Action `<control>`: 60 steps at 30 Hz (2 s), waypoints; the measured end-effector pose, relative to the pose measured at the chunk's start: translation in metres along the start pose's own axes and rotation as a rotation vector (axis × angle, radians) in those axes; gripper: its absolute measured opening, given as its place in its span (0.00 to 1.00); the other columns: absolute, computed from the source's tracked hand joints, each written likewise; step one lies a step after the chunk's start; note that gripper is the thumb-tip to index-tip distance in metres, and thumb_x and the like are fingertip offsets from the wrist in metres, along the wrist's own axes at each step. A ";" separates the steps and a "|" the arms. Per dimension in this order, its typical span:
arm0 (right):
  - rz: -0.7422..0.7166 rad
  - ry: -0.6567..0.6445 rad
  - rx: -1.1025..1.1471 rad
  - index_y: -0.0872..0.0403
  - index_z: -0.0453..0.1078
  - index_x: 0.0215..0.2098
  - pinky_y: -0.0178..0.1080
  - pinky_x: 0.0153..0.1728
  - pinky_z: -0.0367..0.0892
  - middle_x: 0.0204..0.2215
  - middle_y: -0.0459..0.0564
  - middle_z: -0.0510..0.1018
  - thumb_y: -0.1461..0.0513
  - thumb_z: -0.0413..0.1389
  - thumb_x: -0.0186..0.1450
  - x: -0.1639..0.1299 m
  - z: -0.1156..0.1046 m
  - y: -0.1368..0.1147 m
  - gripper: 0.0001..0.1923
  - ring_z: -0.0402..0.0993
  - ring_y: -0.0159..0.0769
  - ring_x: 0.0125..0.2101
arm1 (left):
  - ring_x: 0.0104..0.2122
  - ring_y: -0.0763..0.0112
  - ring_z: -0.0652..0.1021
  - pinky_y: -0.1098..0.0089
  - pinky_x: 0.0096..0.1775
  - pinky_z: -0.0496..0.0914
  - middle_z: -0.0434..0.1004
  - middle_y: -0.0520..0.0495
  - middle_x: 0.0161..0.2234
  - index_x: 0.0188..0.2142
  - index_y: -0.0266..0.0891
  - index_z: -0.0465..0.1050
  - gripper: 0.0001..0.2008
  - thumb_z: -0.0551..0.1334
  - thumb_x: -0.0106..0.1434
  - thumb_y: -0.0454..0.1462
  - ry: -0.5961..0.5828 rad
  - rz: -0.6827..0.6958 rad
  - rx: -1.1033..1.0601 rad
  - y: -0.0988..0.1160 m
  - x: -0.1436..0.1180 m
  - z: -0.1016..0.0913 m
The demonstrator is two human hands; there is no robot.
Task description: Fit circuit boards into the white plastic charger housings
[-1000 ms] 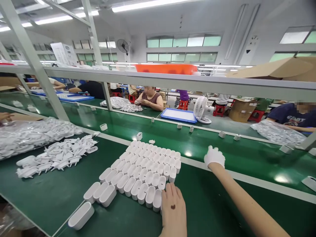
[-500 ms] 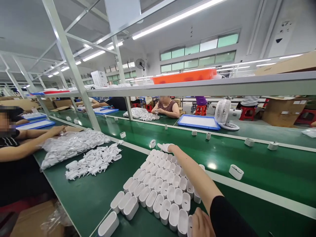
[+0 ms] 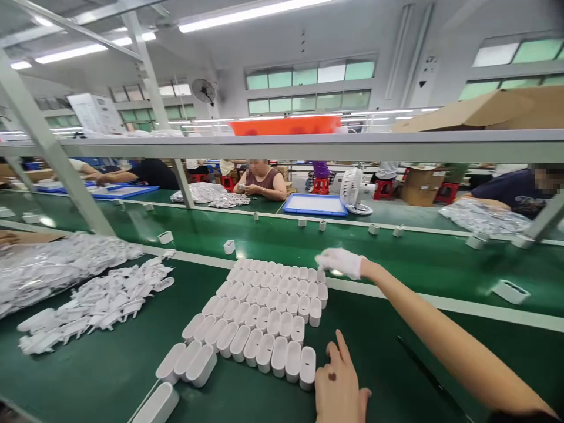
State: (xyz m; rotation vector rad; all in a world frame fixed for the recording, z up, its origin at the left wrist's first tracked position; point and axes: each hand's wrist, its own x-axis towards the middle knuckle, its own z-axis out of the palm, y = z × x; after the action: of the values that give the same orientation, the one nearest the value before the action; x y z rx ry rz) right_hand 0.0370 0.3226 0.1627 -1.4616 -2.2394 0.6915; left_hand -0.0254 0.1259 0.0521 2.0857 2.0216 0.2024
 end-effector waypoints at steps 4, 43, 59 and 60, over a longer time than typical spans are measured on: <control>-0.068 -0.042 0.208 0.51 0.66 0.11 0.35 0.28 0.67 0.19 0.43 0.76 0.55 0.62 0.48 -0.120 -0.004 0.048 0.15 0.70 0.33 0.21 | 0.37 0.50 0.79 0.64 0.35 0.71 0.61 0.26 0.58 0.65 0.33 0.45 0.41 0.62 0.55 0.31 -0.117 0.108 -0.167 0.001 -0.011 -0.007; -0.266 0.454 0.162 0.50 0.72 0.44 0.36 0.43 0.72 0.43 0.53 0.75 0.72 0.51 0.57 -0.234 0.063 0.083 0.20 0.75 0.37 0.42 | 0.25 0.75 0.63 0.72 0.29 0.64 0.65 0.51 0.45 0.59 0.57 0.59 0.35 0.56 0.54 0.27 -0.045 0.281 -0.711 -0.004 0.010 0.018; -0.417 0.502 0.121 0.51 0.70 0.39 0.32 0.37 0.71 0.34 0.49 0.76 0.73 0.49 0.57 -0.229 0.058 0.083 0.16 0.74 0.33 0.34 | 0.27 0.74 0.65 0.72 0.32 0.66 0.65 0.51 0.47 0.56 0.55 0.63 0.31 0.55 0.55 0.27 -0.045 0.302 -0.706 -0.002 0.008 0.016; -0.417 0.504 0.146 0.51 0.70 0.40 0.32 0.38 0.71 0.35 0.49 0.76 0.73 0.50 0.57 -0.229 0.057 0.082 0.17 0.74 0.33 0.35 | 0.27 0.74 0.65 0.72 0.32 0.66 0.65 0.51 0.47 0.56 0.55 0.63 0.31 0.55 0.55 0.27 -0.048 0.301 -0.713 -0.003 0.008 0.016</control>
State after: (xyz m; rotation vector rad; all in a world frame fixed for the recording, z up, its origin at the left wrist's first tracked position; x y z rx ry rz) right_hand 0.1547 0.1286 0.0577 -0.9221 -1.9521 0.2998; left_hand -0.0236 0.1332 0.0358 1.8611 1.3090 0.7836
